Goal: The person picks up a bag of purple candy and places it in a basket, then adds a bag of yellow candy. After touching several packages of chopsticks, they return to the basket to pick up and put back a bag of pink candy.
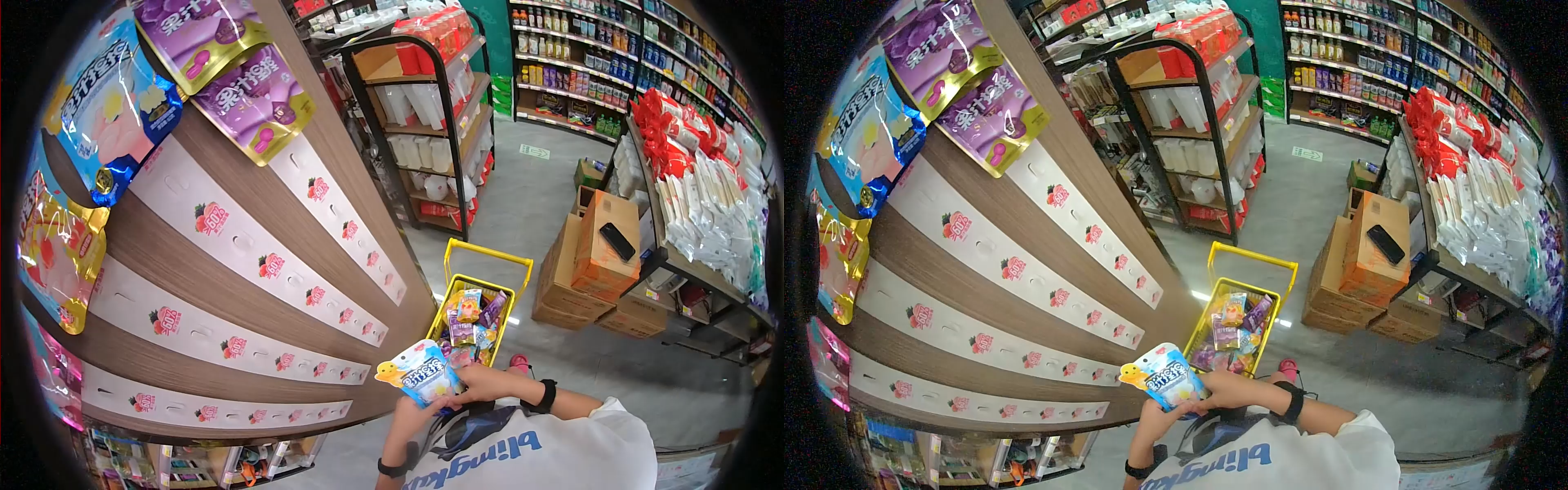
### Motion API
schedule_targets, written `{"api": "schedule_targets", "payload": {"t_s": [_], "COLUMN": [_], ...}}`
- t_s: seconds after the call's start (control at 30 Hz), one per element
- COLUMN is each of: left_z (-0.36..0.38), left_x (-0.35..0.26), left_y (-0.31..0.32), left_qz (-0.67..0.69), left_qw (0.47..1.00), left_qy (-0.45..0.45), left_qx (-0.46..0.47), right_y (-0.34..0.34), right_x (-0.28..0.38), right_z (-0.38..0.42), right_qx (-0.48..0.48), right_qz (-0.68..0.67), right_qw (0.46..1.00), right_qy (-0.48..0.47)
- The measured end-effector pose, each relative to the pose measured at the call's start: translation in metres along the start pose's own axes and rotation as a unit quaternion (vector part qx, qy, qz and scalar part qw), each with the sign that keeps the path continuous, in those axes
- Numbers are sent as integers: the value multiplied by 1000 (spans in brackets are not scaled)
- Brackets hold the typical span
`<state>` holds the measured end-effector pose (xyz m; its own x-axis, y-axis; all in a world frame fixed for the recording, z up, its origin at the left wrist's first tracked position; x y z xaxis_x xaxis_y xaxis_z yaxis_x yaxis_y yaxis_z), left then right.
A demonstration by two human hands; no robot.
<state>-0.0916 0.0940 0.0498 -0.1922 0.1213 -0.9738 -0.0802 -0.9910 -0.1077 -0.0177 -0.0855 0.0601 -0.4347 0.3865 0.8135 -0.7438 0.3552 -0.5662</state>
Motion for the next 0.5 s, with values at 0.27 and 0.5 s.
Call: {"api": "schedule_targets", "payload": {"t_s": [0.27,0.5], "left_z": [-16,-38], "left_x": [-19,-37], "left_y": [44,79], "left_qz": [4,-15], "left_qw": [1000,999], "left_qy": [-10,-30], "left_qx": [-7,-33], "right_y": [-26,-58], "right_x": [-21,-35], "right_z": [30,59], "right_qx": [-47,-115], "right_qz": [84,31], "right_qw": [995,993], "right_qy": [34,13]}}
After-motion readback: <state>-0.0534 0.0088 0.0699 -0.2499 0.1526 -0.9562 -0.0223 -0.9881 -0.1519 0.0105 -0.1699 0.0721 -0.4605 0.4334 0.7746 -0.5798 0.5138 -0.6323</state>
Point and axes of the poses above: each hand's wrist, its own z-axis away from the middle knuckle, its own y-axis out of the palm, x = y × z, the point moved 2 cm from there along -z, towards the middle knuckle, and after that the axes turned 12 degrees about z, right-handed, at the moved point
